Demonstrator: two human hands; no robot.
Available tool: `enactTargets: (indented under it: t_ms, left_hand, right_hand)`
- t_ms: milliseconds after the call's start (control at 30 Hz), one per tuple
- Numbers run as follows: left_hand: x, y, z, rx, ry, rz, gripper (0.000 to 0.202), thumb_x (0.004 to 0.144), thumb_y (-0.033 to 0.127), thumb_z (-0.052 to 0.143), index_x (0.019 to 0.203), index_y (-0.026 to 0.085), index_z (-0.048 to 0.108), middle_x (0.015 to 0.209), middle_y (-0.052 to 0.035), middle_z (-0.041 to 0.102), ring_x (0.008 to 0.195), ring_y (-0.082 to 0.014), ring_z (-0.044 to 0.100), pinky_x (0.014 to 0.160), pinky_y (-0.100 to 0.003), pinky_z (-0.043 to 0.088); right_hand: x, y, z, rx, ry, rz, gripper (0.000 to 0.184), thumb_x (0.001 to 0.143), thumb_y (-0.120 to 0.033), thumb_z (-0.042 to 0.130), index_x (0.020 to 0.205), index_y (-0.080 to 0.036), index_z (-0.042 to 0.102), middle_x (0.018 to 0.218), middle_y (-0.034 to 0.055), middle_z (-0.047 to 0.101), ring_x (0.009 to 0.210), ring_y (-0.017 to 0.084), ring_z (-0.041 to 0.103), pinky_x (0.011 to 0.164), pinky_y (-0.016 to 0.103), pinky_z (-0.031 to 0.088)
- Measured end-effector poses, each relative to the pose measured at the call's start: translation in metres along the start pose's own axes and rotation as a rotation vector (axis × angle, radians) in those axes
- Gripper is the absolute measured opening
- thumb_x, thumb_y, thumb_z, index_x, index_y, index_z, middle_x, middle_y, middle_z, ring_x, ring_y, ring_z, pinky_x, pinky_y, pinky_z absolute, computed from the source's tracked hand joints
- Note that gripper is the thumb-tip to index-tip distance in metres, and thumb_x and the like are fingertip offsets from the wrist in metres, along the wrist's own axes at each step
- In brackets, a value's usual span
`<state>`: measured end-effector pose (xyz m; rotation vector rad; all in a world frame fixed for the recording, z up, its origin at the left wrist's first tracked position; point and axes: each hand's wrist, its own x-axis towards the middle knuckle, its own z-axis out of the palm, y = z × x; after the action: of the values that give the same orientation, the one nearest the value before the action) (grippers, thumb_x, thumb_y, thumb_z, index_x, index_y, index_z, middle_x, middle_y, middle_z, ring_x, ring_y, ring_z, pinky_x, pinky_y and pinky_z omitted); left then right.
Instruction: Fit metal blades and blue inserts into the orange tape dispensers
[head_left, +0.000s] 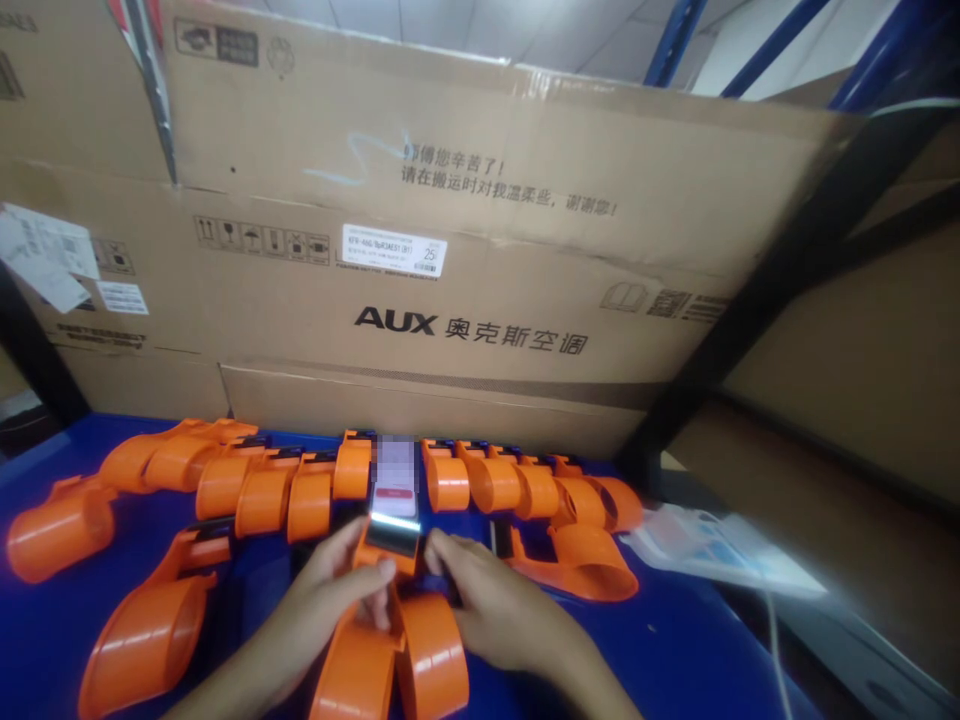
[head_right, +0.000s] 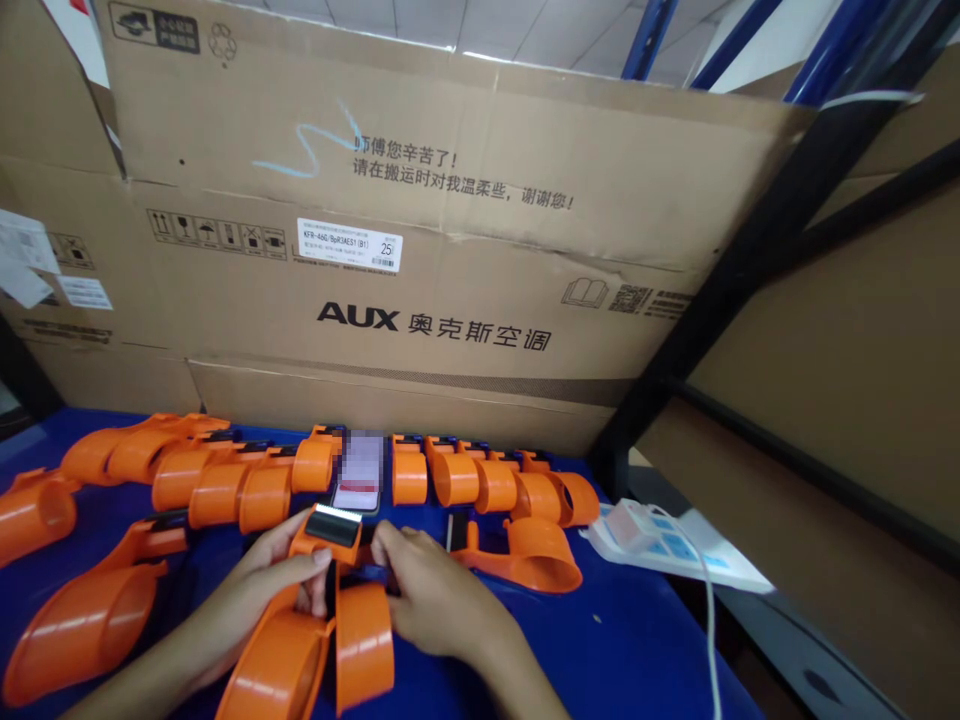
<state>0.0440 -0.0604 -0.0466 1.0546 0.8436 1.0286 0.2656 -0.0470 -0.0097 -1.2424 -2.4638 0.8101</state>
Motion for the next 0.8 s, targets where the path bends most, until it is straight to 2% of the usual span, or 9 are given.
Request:
enactTargets:
  t_ms: [100, 333, 467, 567, 667, 800]
  left_hand:
    - [0.000, 0.000, 0.000, 0.005, -0.011, 0.001, 0.031, 0.087, 0.034, 0.071, 0.111, 0.018, 0.062, 0.064, 0.0028, 0.064, 0.056, -0.0118, 0.058, 0.059, -0.023, 0.049]
    - [0.001, -0.002, -0.002, 0.024, -0.004, 0.001, 0.033, 0.087, 0.035, 0.070, 0.112, 0.017, 0.060, 0.063, 0.0018, 0.065, 0.056, -0.0124, 0.059, 0.060, -0.024, 0.049]
    - [0.001, -0.003, -0.003, 0.010, 0.002, -0.017, 0.037, 0.086, 0.033, 0.070, 0.117, 0.016, 0.060, 0.064, 0.0013, 0.066, 0.056, -0.0131, 0.060, 0.061, -0.025, 0.049]
    - [0.000, -0.004, -0.003, 0.003, -0.006, -0.028, 0.037, 0.086, 0.032, 0.070, 0.118, 0.016, 0.059, 0.064, 0.0014, 0.066, 0.057, -0.0132, 0.061, 0.061, -0.025, 0.050]
    - [-0.001, -0.004, -0.003, 0.009, -0.006, -0.034, 0.033, 0.086, 0.032, 0.070, 0.114, 0.017, 0.060, 0.064, 0.0016, 0.065, 0.056, -0.0129, 0.060, 0.061, -0.025, 0.050]
    - [0.000, -0.003, -0.003, 0.014, -0.022, -0.014, 0.028, 0.087, 0.033, 0.070, 0.109, 0.018, 0.062, 0.064, 0.0026, 0.064, 0.055, -0.0115, 0.058, 0.060, -0.024, 0.049]
  right_hand:
    - [-0.002, -0.002, -0.005, 0.048, 0.010, 0.015, 0.013, 0.085, -0.017, 0.061, 0.088, -0.023, 0.051, 0.087, -0.0007, 0.057, 0.077, 0.016, 0.050, 0.065, 0.025, 0.039]
    - [-0.006, -0.004, -0.012, 0.065, -0.030, 0.008, 0.015, 0.080, -0.013, 0.066, 0.087, -0.022, 0.056, 0.090, -0.0005, 0.059, 0.081, 0.016, 0.054, 0.069, 0.026, 0.042]
    - [-0.010, -0.002, -0.019, 0.058, -0.044, -0.036, 0.026, 0.082, -0.008, 0.062, 0.101, -0.025, 0.064, 0.100, 0.0013, 0.063, 0.092, 0.018, 0.059, 0.081, 0.030, 0.047]
    - [-0.011, -0.001, -0.024, 0.054, -0.054, -0.092, 0.036, 0.088, -0.005, 0.053, 0.113, -0.028, 0.066, 0.109, 0.0022, 0.064, 0.104, 0.019, 0.060, 0.094, 0.034, 0.046]
    - [-0.007, -0.001, -0.019, 0.043, -0.102, -0.102, 0.038, 0.087, -0.006, 0.057, 0.115, -0.029, 0.068, 0.111, 0.0025, 0.066, 0.107, 0.020, 0.060, 0.095, 0.034, 0.046]
    - [-0.001, -0.003, -0.007, 0.043, -0.134, -0.101, 0.031, 0.084, -0.006, 0.062, 0.107, -0.025, 0.070, 0.106, 0.0026, 0.069, 0.102, 0.021, 0.062, 0.089, 0.031, 0.047]
